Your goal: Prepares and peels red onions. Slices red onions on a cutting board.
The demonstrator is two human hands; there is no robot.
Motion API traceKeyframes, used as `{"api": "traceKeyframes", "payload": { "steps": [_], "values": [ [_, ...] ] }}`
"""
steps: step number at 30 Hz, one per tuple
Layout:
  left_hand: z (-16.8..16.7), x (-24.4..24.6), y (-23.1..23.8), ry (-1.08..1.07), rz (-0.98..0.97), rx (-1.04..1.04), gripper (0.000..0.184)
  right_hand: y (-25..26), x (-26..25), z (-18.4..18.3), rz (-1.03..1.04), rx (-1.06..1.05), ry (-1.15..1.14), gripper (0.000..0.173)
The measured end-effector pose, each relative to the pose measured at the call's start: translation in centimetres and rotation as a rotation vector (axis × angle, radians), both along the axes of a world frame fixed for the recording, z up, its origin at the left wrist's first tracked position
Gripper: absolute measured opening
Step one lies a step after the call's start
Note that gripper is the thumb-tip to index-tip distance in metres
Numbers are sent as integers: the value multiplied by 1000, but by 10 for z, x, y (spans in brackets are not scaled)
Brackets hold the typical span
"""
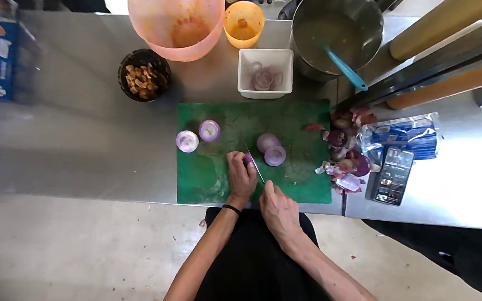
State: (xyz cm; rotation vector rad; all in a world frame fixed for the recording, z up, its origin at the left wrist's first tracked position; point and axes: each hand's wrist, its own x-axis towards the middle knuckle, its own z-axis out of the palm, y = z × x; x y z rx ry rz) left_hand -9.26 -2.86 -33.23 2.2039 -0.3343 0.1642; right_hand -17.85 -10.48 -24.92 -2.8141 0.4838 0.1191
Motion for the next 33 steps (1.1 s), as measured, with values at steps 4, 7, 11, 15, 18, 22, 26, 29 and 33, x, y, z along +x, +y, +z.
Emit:
{"api": "traceKeyframes", "payload": {
  "steps": [4,7,11,15,18,22,26,29,33],
  "values": [
    [-7,5,-3,-117,22,-14,29,-2,-1,-1,6,22,-1,9],
    [-4,-1,0,-92,-18,16,32,-3,-2,-2,9,18,-19,8],
    [-4,-2,0,-94,-17,4,30,-2,-2,-1,15,4,-32,8],
    [-3,-2,-1,-101,-13,13,26,-4,-5,-1,23,3,-29,7],
    [-3,-1,-1,-106,-16,16,27,-5,-6,-2,27,0,-44,7],
    [-7,2,-2,-143,-15,11,27,-7,-6,-3,32,-3,-52,6],
    [-11,9,-5,-201,-2,-23,27,-6,-6,-2,30,8,-21,7],
    [-10,8,-4,-190,-3,-14,28,-6,-5,0,22,32,15,9],
    [-11,7,-5,-211,14,4,29,-5,-4,-3,26,34,-4,8]
  ]
}}
